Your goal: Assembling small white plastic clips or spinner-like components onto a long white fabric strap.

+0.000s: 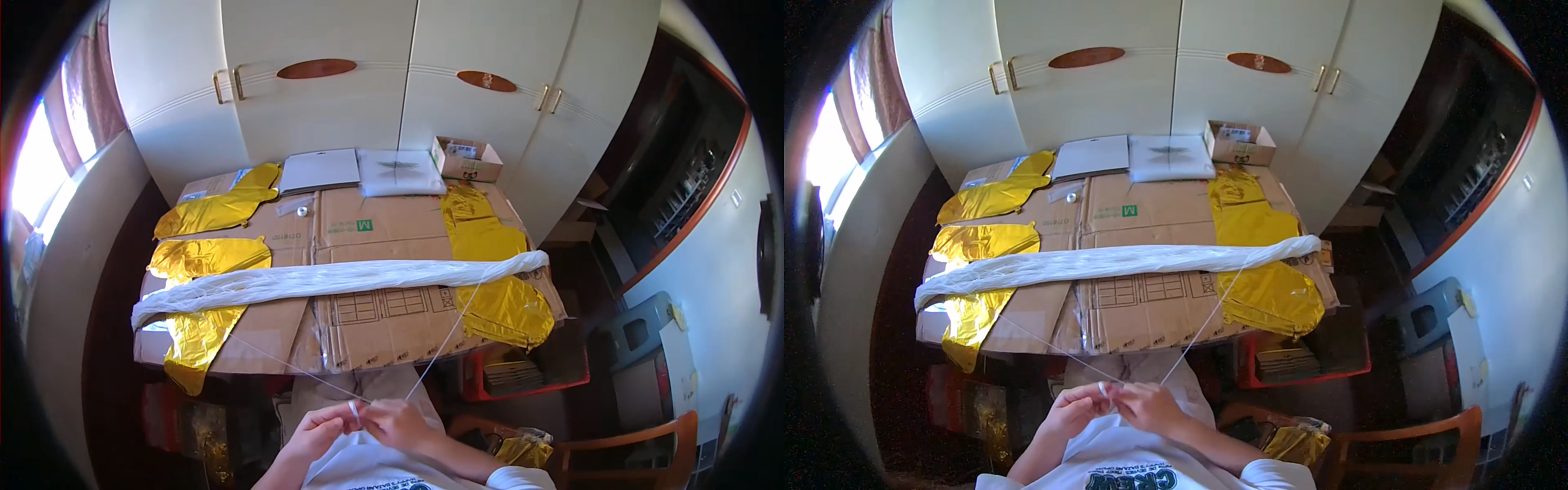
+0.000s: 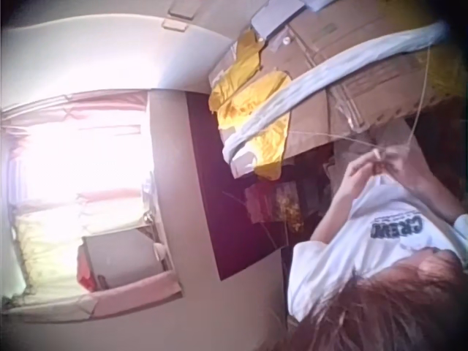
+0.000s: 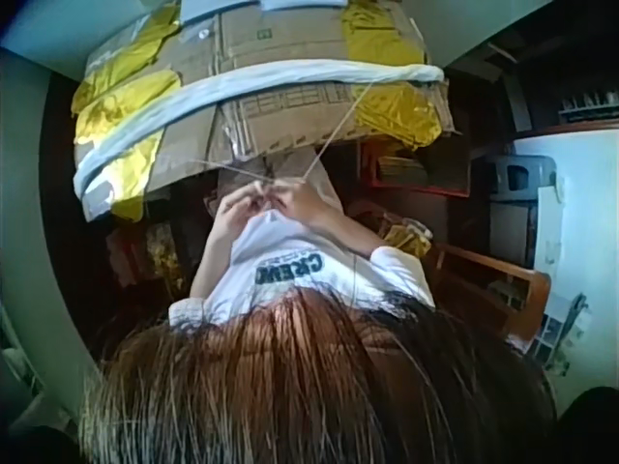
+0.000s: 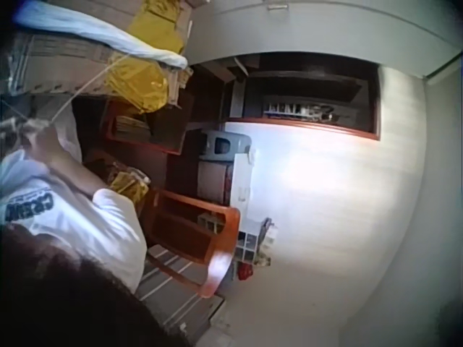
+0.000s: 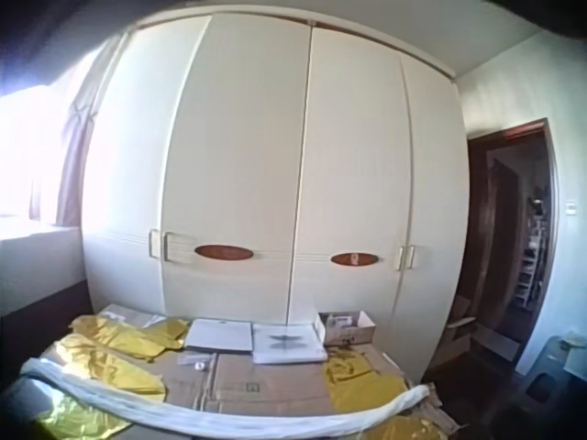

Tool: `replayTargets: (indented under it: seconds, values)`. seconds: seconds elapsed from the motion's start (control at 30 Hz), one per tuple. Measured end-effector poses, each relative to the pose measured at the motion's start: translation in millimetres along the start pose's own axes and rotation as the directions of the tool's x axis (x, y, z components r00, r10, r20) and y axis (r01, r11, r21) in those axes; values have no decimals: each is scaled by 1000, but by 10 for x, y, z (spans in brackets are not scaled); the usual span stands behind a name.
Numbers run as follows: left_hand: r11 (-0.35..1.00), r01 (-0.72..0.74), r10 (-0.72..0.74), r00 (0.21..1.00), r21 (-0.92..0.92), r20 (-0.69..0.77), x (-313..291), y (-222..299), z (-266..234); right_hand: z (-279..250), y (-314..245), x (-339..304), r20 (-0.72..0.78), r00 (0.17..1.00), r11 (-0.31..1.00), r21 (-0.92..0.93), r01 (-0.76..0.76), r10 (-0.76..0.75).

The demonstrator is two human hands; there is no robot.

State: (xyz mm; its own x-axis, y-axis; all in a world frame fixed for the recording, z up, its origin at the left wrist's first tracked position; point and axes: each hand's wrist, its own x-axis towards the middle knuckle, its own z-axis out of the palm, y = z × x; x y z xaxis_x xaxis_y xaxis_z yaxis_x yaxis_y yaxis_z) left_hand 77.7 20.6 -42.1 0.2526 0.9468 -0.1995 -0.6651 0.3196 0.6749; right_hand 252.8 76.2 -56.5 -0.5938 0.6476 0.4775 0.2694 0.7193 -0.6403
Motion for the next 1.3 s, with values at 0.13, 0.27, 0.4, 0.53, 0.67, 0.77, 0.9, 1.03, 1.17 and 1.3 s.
replayTargets:
  seconds: [0.13,0.27,0.4,0.53,0.67,0.77,0.9,1.03,1.17,1.3]
  values:
    - [26,-294,366,892,956,264,93,86,-82,-118,-230,-33,117,993,996,87,-36,25]
    - [973,-138,88,963,184,256,-15,-28,-361,-267,-106,65,50,995,992,-97,-78,83]
    - [907,-241,320,927,346,-194,67,30,6,-124,-72,13,195,976,995,-66,-80,92]
    - [244,-274,178,956,930,235,96,142,-178,-179,-78,134,120,992,999,32,-30,26]
    - [976,-208,215,967,-58,135,39,35,-127,14,63,109,120,993,997,-73,-15,24]
    - [761,-175,290,953,625,-86,111,103,-143,49,-76,29,283,959,994,110,-21,-11]
    - [543,-237,155,971,806,182,56,65,-341,-103,20,184,-2,998,998,20,-59,59]
    - [869,-271,297,955,415,2,119,21,-186,16,32,139,205,974,989,-132,-74,100]
    - [145,-337,240,924,930,297,194,198,-121,-174,-43,216,105,994,995,99,-19,8]
    - [864,-280,243,960,418,140,134,101,-180,-100,48,265,164,980,994,-27,-107,110]
